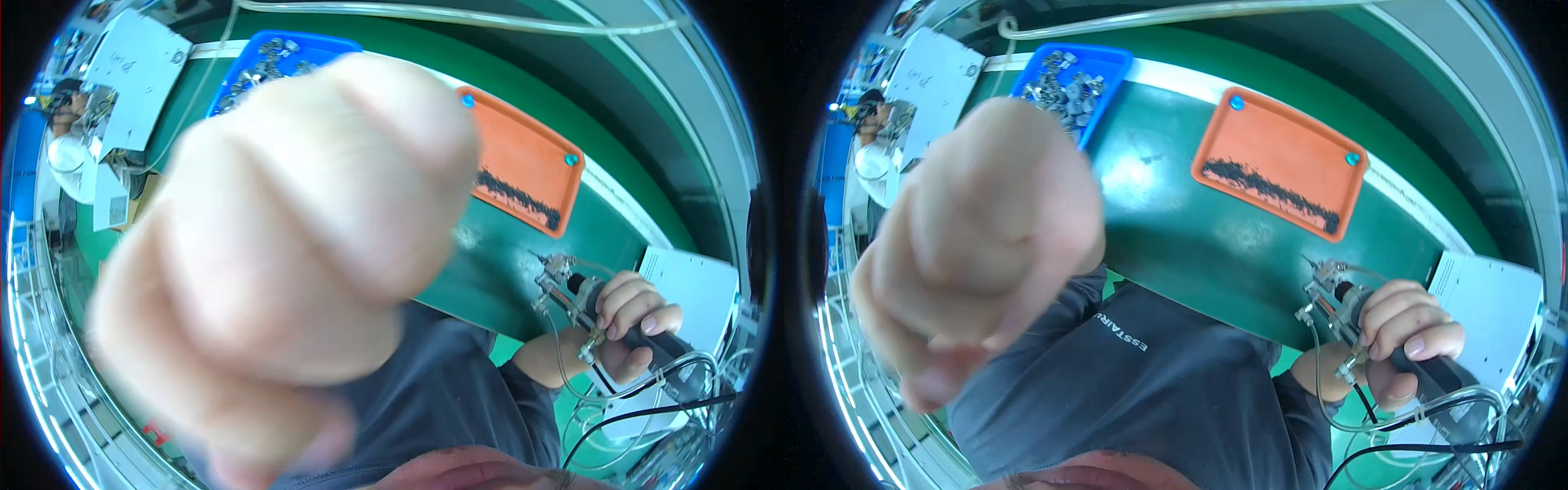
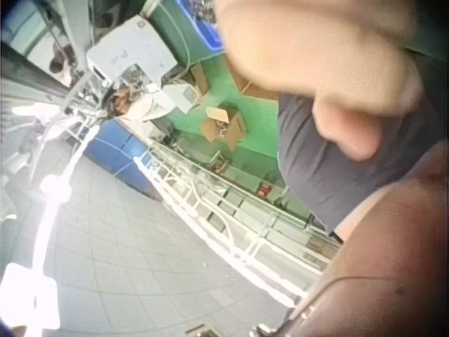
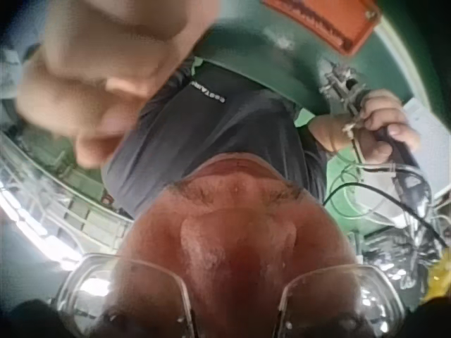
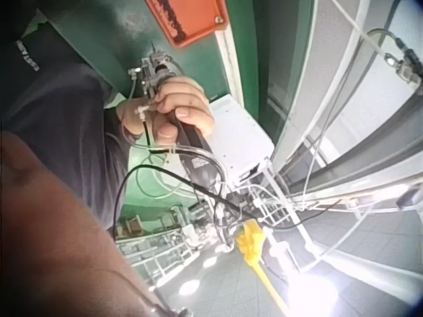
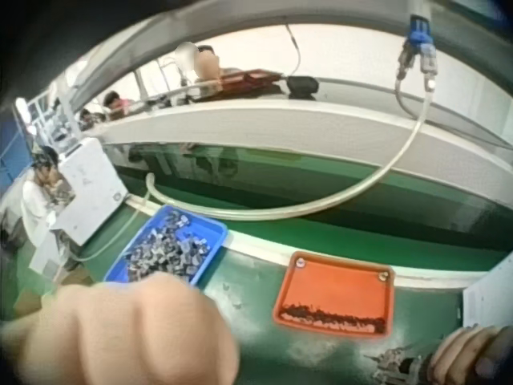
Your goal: The person repeatedly picks up metal components from a tray and fastens them using an automatic screw-driving tool on a workbench. After working on multiple components, the person stands up from the workstation.
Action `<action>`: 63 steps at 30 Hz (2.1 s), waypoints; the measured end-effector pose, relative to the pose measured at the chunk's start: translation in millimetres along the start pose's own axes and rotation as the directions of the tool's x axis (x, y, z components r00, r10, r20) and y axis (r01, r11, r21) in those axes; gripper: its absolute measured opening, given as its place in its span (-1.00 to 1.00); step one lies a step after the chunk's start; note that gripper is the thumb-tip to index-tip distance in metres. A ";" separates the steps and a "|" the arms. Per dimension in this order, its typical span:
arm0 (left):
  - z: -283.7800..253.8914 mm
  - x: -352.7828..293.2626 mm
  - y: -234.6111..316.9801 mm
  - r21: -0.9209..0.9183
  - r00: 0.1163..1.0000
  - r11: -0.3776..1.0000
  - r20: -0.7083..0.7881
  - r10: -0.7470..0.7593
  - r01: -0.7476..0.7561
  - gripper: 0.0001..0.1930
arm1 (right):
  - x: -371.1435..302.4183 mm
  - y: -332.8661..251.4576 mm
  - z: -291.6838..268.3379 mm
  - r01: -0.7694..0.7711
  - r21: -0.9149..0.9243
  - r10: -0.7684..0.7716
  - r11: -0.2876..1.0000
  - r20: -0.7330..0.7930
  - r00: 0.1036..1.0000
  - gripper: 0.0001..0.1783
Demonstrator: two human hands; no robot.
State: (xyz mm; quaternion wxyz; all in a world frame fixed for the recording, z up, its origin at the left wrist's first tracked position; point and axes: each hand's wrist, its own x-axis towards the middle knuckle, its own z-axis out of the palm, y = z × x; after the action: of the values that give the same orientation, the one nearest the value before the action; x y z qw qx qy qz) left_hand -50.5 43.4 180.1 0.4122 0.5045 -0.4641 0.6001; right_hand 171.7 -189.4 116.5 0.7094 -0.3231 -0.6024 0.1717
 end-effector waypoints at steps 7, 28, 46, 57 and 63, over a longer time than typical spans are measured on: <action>9.0 -40.1 -34.6 0.554 0.967 0.801 -0.023 -0.255 0.225 -0.67 | 7.1 -7.9 13.2 -0.023 -0.007 0.023 1.000 -0.028 0.999 -0.62; -61.5 -237.6 -52.6 0.451 0.392 0.115 -0.589 -0.706 0.885 -0.71 | 41.5 -17.4 1.6 -0.190 0.178 0.152 0.965 0.209 0.966 -0.57; -64.0 -241.7 -48.2 0.347 0.214 -0.022 -0.626 -0.750 0.938 -0.63 | 38.9 8.8 -17.0 -0.168 0.197 0.159 0.966 0.063 0.985 -0.47; 14.3 -191.7 -38.1 0.608 0.567 0.586 0.255 -0.783 0.536 -0.66 | 47.0 30.6 1.9 -0.081 0.225 0.032 0.971 0.213 0.977 -0.49; 19.9 -212.9 -40.8 0.516 0.673 0.595 0.047 -0.738 0.616 -0.81 | 34.3 26.7 18.8 0.078 0.022 -0.079 0.997 0.033 0.996 -0.52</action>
State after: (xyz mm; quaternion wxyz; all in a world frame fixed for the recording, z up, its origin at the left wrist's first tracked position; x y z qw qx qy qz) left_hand 25.5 27.8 -23.3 0.4154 0.7983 -0.1286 0.4167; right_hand 164.8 -143.4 125.4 0.7087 -0.2890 -0.6246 0.1554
